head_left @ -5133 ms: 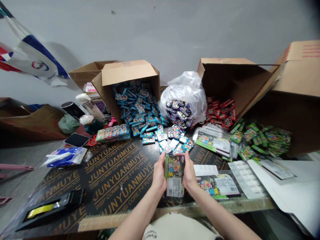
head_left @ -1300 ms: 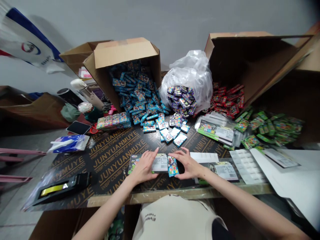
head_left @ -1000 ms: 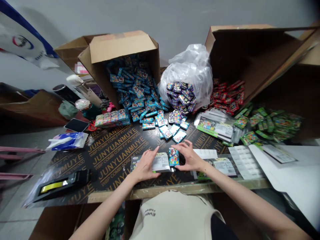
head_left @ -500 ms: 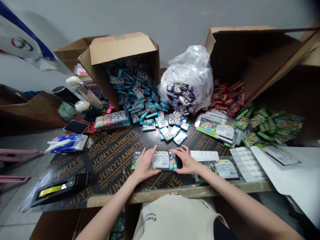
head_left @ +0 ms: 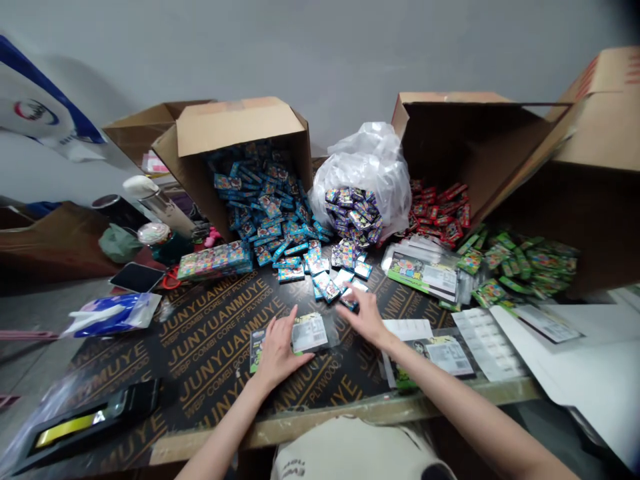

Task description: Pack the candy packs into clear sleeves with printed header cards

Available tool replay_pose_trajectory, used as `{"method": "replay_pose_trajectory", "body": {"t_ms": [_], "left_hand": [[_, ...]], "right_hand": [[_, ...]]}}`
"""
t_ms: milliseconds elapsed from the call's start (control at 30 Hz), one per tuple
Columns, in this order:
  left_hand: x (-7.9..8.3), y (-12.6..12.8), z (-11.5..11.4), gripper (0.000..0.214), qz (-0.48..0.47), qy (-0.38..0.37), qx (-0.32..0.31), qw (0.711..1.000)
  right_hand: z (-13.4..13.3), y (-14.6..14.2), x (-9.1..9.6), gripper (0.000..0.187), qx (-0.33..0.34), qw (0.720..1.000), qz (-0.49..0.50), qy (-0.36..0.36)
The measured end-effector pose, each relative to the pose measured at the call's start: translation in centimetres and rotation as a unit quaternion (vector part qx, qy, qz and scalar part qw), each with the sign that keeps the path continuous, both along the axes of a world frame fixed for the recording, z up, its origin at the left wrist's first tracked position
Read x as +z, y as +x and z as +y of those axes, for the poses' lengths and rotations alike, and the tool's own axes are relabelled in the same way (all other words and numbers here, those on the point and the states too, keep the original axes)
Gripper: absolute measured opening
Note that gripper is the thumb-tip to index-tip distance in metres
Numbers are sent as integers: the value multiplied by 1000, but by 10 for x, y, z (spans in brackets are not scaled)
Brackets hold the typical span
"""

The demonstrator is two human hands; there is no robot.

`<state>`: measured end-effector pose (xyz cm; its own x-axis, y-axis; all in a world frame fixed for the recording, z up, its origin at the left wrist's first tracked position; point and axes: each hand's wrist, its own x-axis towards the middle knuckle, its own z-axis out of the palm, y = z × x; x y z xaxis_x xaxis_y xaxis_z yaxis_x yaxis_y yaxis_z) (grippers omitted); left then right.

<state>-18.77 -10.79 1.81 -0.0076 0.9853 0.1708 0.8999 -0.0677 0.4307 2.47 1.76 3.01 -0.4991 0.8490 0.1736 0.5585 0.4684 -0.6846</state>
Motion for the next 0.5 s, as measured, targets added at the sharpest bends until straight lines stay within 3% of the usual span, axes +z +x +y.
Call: {"method": "replay_pose_trajectory", "body": {"t_ms": [67,167,233,300,333,367,467,500], "left_hand": [[1,-1,3,98,4,1,22,1000],[10,3,9,89,-10,11,45,999],[20,11,15,77,-77,27,72,994],[32,22,22,63,-230,26,122,965],[37,29,26,56,-339,8,148,929],[42,36,30,51,-457,-24,167,873],[48,51,44,43,-727,-123,180,651],[48,54,47,39,-764,-140,177,605]], "right_hand": [[44,-3,7,64,-80,988,-62,120],[97,-5,17,54,-37,966,-149,209],[107,-7,22,46,-9,962,-160,220],[93,-9,26,43,-1,962,-149,231],[79,-11,27,42,15,960,-143,242],[61,-11,28,41,47,956,-134,256],[5,-9,31,43,228,926,-99,283],[-9,-6,33,45,283,915,-84,275]]}}
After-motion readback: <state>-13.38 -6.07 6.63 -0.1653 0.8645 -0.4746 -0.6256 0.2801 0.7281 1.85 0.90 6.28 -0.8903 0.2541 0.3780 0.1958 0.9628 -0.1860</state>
